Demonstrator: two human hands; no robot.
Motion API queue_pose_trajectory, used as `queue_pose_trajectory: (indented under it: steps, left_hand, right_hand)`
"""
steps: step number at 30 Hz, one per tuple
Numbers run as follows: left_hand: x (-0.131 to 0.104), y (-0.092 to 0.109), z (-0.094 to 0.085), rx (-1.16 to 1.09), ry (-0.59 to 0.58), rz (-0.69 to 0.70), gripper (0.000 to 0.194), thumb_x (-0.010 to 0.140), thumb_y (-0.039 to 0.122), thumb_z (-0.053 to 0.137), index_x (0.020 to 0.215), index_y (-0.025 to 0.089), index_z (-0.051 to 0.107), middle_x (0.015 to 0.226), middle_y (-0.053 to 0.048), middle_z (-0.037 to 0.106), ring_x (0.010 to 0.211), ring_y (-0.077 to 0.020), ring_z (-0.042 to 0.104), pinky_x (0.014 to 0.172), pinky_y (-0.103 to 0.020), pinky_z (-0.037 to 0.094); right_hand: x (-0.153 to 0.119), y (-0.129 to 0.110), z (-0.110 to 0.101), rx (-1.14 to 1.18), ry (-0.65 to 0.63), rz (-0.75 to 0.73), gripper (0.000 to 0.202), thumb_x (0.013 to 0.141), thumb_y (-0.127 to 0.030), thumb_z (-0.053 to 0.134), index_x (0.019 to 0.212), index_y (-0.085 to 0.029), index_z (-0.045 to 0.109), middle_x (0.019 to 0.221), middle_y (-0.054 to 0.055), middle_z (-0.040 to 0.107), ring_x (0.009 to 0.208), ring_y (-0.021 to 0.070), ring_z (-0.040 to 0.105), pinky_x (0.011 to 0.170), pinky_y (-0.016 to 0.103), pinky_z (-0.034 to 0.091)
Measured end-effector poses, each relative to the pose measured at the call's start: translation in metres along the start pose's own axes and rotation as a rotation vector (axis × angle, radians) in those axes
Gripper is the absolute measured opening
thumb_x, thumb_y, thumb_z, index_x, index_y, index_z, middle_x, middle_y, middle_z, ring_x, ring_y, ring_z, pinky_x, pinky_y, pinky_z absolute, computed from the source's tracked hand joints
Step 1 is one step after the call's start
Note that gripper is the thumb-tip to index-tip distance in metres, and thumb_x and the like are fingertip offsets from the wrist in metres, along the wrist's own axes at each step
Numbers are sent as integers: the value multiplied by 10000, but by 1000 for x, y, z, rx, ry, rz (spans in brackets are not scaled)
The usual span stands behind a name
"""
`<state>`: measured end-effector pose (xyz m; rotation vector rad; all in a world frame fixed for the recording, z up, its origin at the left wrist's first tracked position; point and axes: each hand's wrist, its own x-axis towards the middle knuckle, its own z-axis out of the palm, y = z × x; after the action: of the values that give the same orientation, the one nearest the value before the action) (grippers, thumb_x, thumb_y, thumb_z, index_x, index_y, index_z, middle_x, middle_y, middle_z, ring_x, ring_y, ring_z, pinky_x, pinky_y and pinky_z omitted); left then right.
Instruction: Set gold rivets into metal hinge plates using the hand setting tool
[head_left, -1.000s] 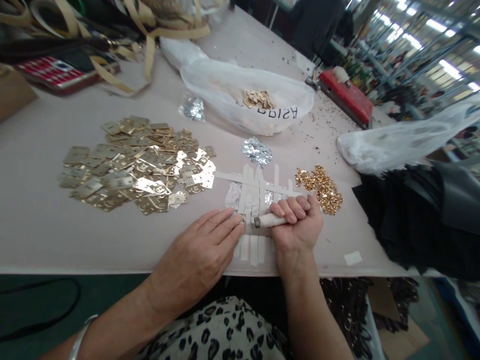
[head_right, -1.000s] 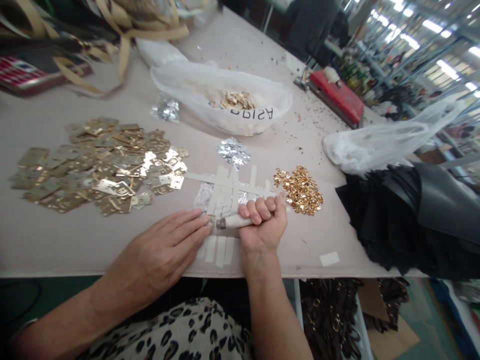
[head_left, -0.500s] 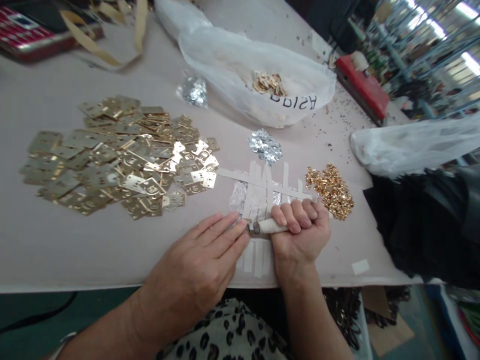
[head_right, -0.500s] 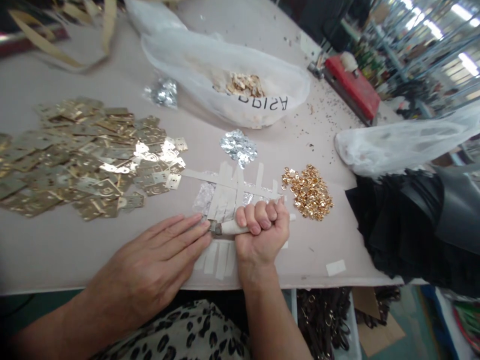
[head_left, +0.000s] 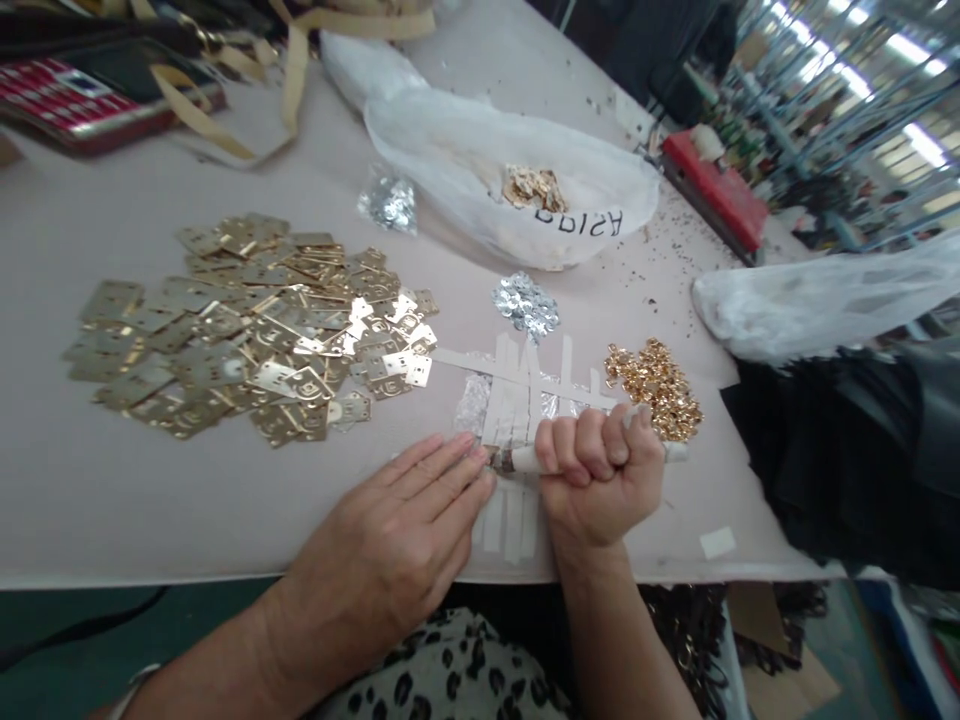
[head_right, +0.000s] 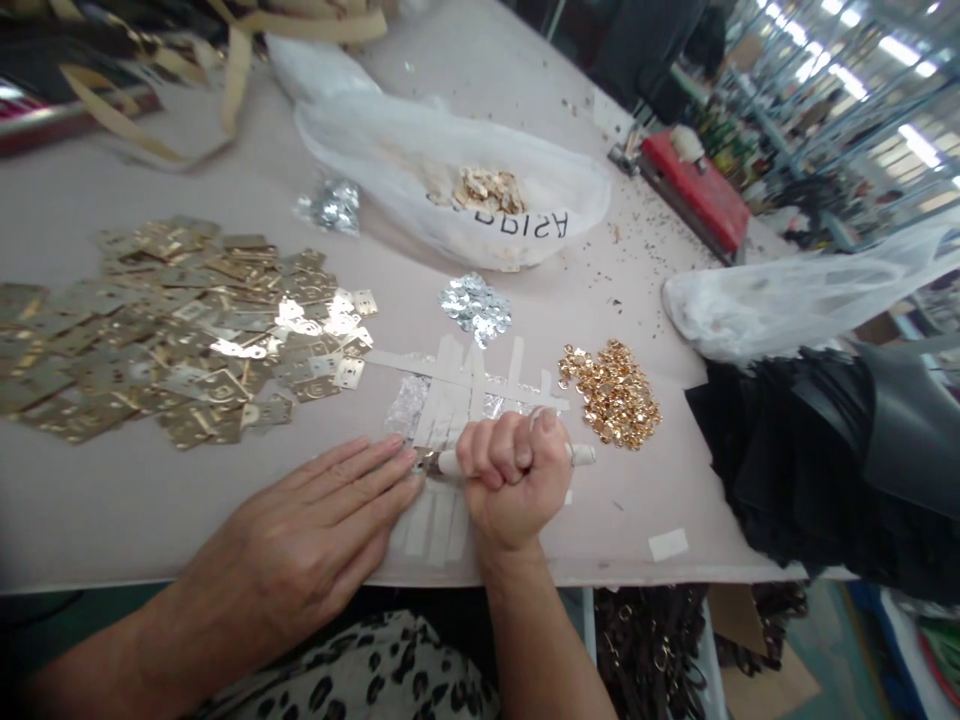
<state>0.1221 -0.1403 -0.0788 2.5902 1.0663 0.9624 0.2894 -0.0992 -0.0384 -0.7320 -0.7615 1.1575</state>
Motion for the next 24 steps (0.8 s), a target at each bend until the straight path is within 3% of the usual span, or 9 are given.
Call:
queue_pose_trajectory:
  steps: [3, 13, 20, 24]
  left_hand:
    - [0, 0, 0, 16, 4, 2, 303, 962, 138, 484, 1161, 100, 709, 1296, -118, 683, 1234, -260, 621, 1108, -437, 474]
    - [2, 1, 3, -1, 11, -32, 314, 976, 141, 451, 1150, 101, 709, 1282, -114, 691, 1213, -262, 635, 1084, -444, 490]
    - [-4, 1, 3, -17, -21, 4, 327, 974, 153, 485, 1237, 58, 655, 1335, -164, 647, 1262, -295, 594, 1116, -484, 470]
    - [-6, 1, 1, -36, 37, -12, 259, 938, 118, 526, 1141, 80, 683, 1319, -160, 650, 1298, -295, 558, 1128, -487, 463]
  right_hand:
    - [-2, 0, -1, -23, 29, 1, 443, 969, -295, 434, 573, -209, 255, 439, -108, 156, 338, 60, 154, 389, 207, 279]
    - [-10, -3, 14, -170, -103, 19, 467, 952, -307, 516, 572, -213, 261, 443, -104, 235, 355, 61, 219, 403, 232, 270]
    - [-19, 6, 17, -509, -183, -20, 363, 899, -349, 653, 583, -244, 508, 499, -67, 408, 444, 105, 383, 440, 275, 362]
    - [-14, -6, 21, -468, -165, -45, 418, 914, -312, 629, 548, -238, 441, 476, -77, 369, 417, 92, 343, 426, 273, 350]
